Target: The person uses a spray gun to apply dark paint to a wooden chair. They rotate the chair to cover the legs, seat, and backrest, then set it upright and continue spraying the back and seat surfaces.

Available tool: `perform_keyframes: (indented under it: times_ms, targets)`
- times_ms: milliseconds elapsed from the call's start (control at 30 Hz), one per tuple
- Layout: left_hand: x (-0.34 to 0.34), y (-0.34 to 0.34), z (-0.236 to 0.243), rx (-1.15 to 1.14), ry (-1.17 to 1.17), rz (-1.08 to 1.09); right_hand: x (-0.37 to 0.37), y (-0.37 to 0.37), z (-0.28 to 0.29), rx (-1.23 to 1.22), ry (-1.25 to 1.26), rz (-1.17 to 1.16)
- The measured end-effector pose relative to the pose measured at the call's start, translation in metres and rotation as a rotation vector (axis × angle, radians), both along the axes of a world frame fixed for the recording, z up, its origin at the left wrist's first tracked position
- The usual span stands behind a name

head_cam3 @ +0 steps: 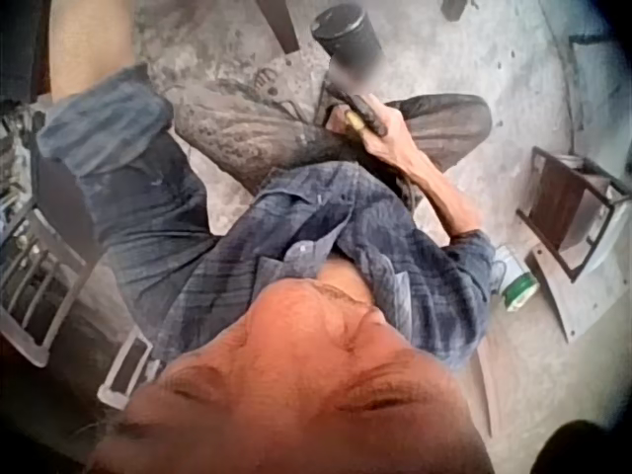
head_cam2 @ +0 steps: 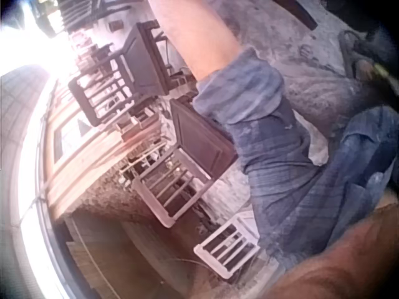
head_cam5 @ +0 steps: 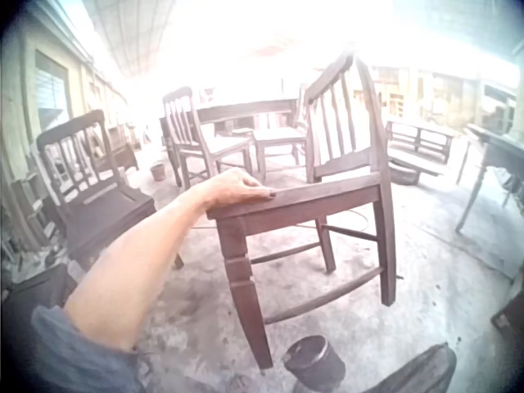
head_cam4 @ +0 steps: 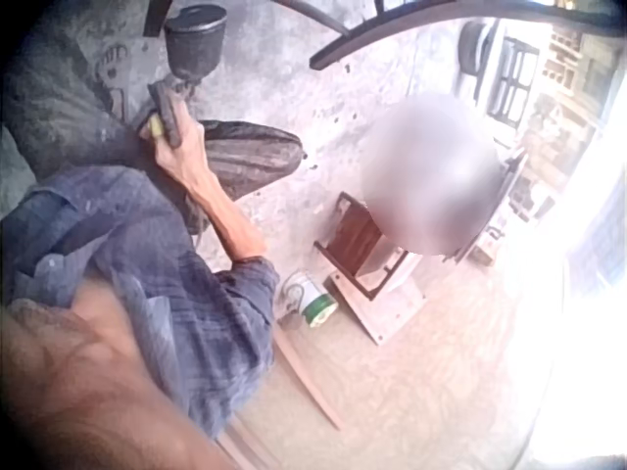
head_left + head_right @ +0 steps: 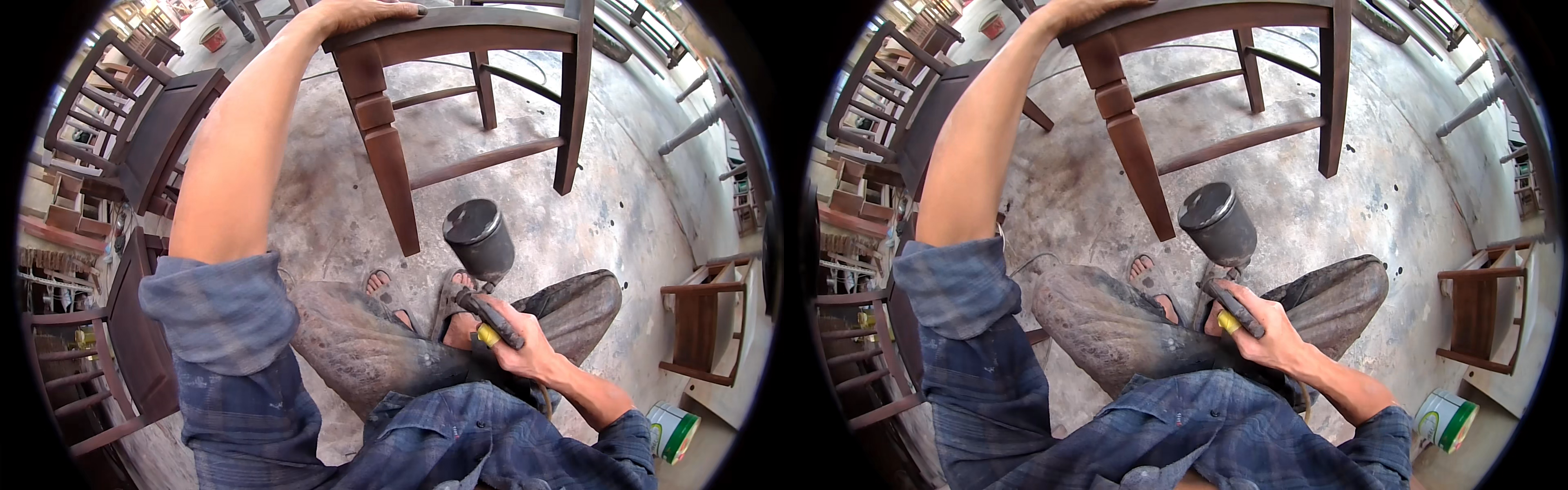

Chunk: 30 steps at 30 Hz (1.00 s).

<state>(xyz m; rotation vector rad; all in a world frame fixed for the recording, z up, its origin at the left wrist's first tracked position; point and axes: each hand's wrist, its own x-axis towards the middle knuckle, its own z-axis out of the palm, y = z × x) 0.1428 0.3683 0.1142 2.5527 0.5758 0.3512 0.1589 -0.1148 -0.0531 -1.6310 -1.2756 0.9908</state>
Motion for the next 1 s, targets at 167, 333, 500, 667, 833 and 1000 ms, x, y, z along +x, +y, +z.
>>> perform_keyframes:
  times_ms: [167,333,500,667,833,1000]
  targets:
    - [-0.002,0.003,0.003,0.001,0.006,0.002,0.009,0.018,0.033,0.141,-0.013,-0.044]
    - [0.003,0.001,-0.009,-0.004,-0.009,-0.034,0.012,0.045,0.071,0.226,-0.062,-0.148]
    - [-0.002,-0.004,-0.001,0.022,0.005,-0.023,0.015,0.054,0.076,0.299,0.071,-0.235]
    - [0.0,-0.011,-0.003,0.02,0.008,-0.035,0.019,0.046,0.068,0.279,-0.109,-0.186]
    - [-0.002,-0.016,0.002,0.037,0.02,-0.011,0.015,0.031,0.055,0.258,-0.054,-0.194]
    - [-0.002,-0.004,-0.004,0.016,-0.012,-0.047,0.021,0.041,0.07,0.24,0.027,-0.243]
